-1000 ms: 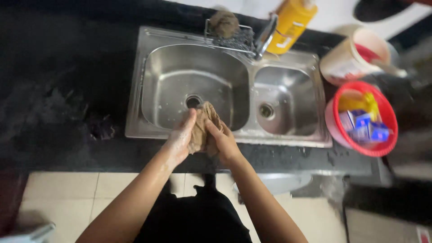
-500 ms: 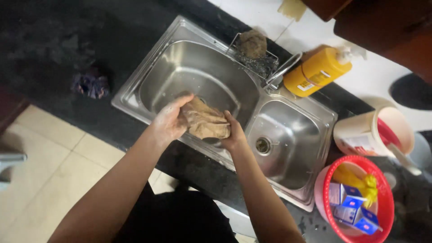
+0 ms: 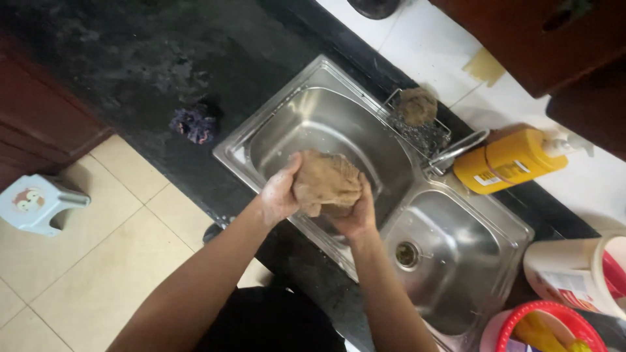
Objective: Cleaning a gas stove with a wet cloth and washing the cloth in a sink.
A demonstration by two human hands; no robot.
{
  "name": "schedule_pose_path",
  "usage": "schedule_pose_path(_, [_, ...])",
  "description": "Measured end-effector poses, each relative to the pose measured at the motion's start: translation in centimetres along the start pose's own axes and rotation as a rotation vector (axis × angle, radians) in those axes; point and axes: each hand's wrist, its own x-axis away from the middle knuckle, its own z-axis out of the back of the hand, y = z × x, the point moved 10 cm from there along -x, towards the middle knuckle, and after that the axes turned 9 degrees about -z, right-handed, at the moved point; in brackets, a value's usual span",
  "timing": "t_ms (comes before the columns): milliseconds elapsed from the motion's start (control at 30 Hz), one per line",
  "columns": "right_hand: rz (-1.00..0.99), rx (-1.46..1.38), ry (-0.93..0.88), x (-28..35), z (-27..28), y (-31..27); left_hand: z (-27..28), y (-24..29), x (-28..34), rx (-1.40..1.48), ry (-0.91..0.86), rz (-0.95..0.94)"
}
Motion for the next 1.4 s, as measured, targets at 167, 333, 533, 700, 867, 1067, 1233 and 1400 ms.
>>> schedule_pose_path(167, [0.675, 0.826, 0.266, 0.7, -0.2, -1.6, -6.5, 3.0, 2.9, 0.170, -0.297, -0.064])
schedule_pose_path(333, [1.346, 1.600, 0.418, 3.1, -8.6, -0.6, -8.2, 0.3, -0.2, 0.075, -0.245, 0.002])
schedule_pose_path(533, [0.760, 0.940, 0.590, 0.3, -4.9, -6.3, -2.5, -5.7, -6.1, -0.015, -0.165, 0.073])
schedule_pose_path(700, [0.956, 1.174, 0.910, -3.5, 2.9, -8.3, 0.6, -7.7, -8.4, -0.086, -0.098, 0.119])
schedule_pose_path(867, [1.053, 1.044, 0.532, -2.3, 2.4, -9.5, 2.5, -8.9, -10.5, -0.164, -0.043, 0.166])
schedule_pose_path(1067, [1.083, 1.147, 0.749, -0.7, 0.5, -11.3, 1.7, -9.6, -8.9, -0.223, 0.037, 0.219])
schedule_pose_path(1233, [0.854, 1.454, 0.979, -2.5, 11.6, -16.0, -1.2, -7.6, -8.3, -0.253, 0.094, 0.234])
schedule_pose_path(1400, [0.430, 0.931, 1.064, 0.3, 20.7, -16.6, 1.7, -6.3, -9.2, -0.143, 0.179, 0.130])
